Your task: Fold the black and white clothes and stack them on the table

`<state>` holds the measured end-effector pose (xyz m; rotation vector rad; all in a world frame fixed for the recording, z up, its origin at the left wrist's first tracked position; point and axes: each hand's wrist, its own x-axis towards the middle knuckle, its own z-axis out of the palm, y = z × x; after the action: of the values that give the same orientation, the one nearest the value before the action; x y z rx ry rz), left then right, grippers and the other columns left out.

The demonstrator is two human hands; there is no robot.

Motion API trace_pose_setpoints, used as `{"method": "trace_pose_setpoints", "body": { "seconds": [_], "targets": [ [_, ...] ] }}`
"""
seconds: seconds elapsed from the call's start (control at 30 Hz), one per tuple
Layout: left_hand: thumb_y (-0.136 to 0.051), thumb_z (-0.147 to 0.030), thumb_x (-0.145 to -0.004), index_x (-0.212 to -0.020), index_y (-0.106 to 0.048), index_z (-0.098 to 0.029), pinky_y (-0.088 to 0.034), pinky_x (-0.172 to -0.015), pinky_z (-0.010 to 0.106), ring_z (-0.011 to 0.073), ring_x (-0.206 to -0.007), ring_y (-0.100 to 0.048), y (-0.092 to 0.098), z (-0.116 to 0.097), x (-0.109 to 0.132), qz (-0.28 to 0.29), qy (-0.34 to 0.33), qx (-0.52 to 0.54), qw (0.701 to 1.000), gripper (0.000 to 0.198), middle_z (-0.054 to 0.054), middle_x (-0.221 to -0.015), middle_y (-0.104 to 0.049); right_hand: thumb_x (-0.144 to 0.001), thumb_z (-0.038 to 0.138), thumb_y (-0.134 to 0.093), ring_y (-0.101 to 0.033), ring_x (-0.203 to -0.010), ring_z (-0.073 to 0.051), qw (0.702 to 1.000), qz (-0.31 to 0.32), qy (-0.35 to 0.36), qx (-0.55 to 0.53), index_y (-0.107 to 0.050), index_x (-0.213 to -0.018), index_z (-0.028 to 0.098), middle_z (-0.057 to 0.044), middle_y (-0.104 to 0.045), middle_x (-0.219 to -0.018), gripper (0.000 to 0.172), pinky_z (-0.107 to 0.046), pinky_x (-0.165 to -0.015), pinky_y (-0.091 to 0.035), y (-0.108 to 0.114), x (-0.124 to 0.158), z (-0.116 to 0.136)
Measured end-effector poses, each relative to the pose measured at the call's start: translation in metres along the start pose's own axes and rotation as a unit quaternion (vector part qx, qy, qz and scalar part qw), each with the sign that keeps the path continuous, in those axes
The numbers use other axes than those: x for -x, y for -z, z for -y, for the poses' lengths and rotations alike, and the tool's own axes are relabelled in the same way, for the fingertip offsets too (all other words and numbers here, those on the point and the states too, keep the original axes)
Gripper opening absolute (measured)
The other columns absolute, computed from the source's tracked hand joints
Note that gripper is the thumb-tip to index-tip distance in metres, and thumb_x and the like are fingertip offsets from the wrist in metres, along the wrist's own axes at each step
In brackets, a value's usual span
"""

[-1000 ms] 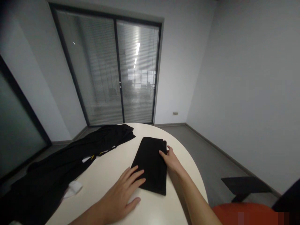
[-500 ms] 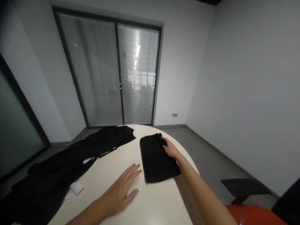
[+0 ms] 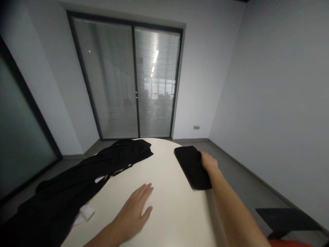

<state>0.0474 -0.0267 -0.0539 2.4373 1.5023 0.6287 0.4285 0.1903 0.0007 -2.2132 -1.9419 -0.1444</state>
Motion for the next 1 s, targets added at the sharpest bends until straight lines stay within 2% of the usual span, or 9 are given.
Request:
{"method": "trace_pose_setpoints", "body": {
  "seconds": [0.07, 0.17, 0.23, 0.27, 0.37, 0.47, 0.67, 0.83, 1.0],
  "targets": [
    [-0.045, -0.031, -0.095, -0.150, -0.037, -0.020, -0.029, -0.121, 0.047, 0.0256, -0.146, -0.030, 0.001, -0.001, 0.000, 0.010, 0.006, 0.000, 1.000, 0.057, 0.006, -0.158, -0.036, -0.093, 0.021, -0.044, -0.060, -0.116, -0.031, 1.000, -0.006, -0.018, 0.008, -0.048, -0.142, 0.023, -0.015, -0.053, -0.143, 0.049, -0.047, -0.092, -0.048, 0.003, 0.003, 0.006],
    [-0.045, -0.032, -0.095, -0.150, -0.039, -0.020, -0.028, -0.121, 0.047, 0.0259, -0.146, -0.029, 0.003, -0.003, -0.001, 0.014, 0.010, 0.005, 1.000, 0.057, 0.006, -0.157, -0.036, -0.097, 0.042, -0.039, -0.055, -0.119, -0.036, 0.999, -0.036, -0.040, 0.003, -0.052, -0.139, 0.020, -0.019, -0.048, -0.145, 0.049, -0.051, -0.091, -0.047, 0.008, 0.019, 0.034],
    [-0.046, -0.032, -0.094, -0.149, -0.040, -0.020, -0.028, -0.121, 0.048, 0.0264, -0.146, -0.029, 0.003, -0.004, -0.001, 0.012, 0.011, 0.009, 1.000, 0.057, 0.006, -0.157, -0.037, -0.094, 0.056, -0.041, -0.050, -0.125, -0.039, 0.999, -0.051, -0.015, 0.001, -0.051, -0.141, 0.022, -0.017, -0.043, -0.149, 0.059, -0.057, -0.097, -0.042, 0.005, 0.040, 0.059],
    [-0.046, -0.031, -0.094, -0.149, -0.040, -0.020, -0.028, -0.121, 0.048, 0.0266, -0.146, -0.029, 0.004, -0.004, -0.001, 0.012, 0.011, 0.011, 1.000, 0.057, 0.006, -0.156, -0.038, -0.092, 0.057, -0.044, -0.046, -0.129, -0.040, 0.999, -0.052, 0.001, 0.012, -0.048, -0.144, 0.024, -0.016, -0.041, -0.152, 0.061, -0.062, -0.100, -0.037, 0.002, 0.054, 0.070],
    [-0.047, -0.032, -0.094, -0.149, -0.041, -0.019, -0.028, -0.121, 0.048, 0.0270, -0.146, -0.029, 0.005, -0.005, -0.001, 0.019, 0.014, 0.012, 1.000, 0.057, 0.007, -0.156, -0.039, -0.091, 0.037, -0.051, -0.031, -0.138, -0.046, 0.995, -0.048, 0.023, 0.082, -0.038, -0.151, 0.028, -0.014, -0.037, -0.155, 0.062, -0.073, -0.100, -0.026, -0.015, 0.094, 0.092],
    [-0.046, -0.032, -0.094, -0.149, -0.041, -0.018, -0.028, -0.121, 0.049, 0.0272, -0.146, -0.029, 0.005, -0.006, 0.000, 0.022, 0.012, 0.008, 1.000, 0.056, 0.008, -0.155, -0.040, -0.095, 0.021, -0.037, -0.032, -0.138, -0.046, 0.991, -0.067, 0.041, 0.109, -0.036, -0.152, 0.027, -0.015, -0.037, -0.155, 0.057, -0.068, -0.097, -0.033, -0.027, 0.114, 0.092],
    [-0.044, -0.033, -0.095, -0.149, -0.041, -0.017, -0.027, -0.121, 0.050, 0.0275, -0.147, -0.028, 0.000, -0.005, 0.000, 0.019, 0.007, -0.002, 1.000, 0.056, 0.008, -0.155, -0.040, -0.094, 0.009, -0.024, -0.038, -0.136, -0.045, 0.987, -0.055, 0.059, 0.139, -0.036, -0.152, 0.026, -0.013, -0.038, -0.155, 0.062, -0.061, -0.092, -0.042, -0.022, 0.104, 0.080],
    [-0.044, -0.032, -0.095, -0.148, -0.042, -0.016, -0.028, -0.121, 0.049, 0.0275, -0.147, -0.028, 0.000, -0.007, -0.001, 0.018, 0.006, -0.009, 1.000, 0.055, 0.008, -0.154, -0.042, -0.094, 0.009, -0.023, -0.040, -0.133, -0.045, 0.988, -0.034, 0.048, 0.143, -0.038, -0.151, 0.023, -0.012, -0.042, -0.153, 0.061, -0.057, -0.090, -0.045, -0.017, 0.097, 0.093],
    [-0.047, -0.031, -0.094, -0.146, -0.044, -0.016, -0.031, -0.120, 0.049, 0.0277, -0.145, -0.033, -0.001, -0.007, 0.001, 0.006, 0.003, -0.004, 1.000, 0.055, 0.009, -0.152, -0.045, -0.096, 0.014, -0.027, -0.039, -0.134, -0.044, 0.992, -0.025, 0.041, 0.119, -0.037, -0.152, 0.025, -0.014, -0.040, -0.154, 0.058, -0.058, -0.091, -0.042, -0.025, 0.090, 0.097]
  ]
}}
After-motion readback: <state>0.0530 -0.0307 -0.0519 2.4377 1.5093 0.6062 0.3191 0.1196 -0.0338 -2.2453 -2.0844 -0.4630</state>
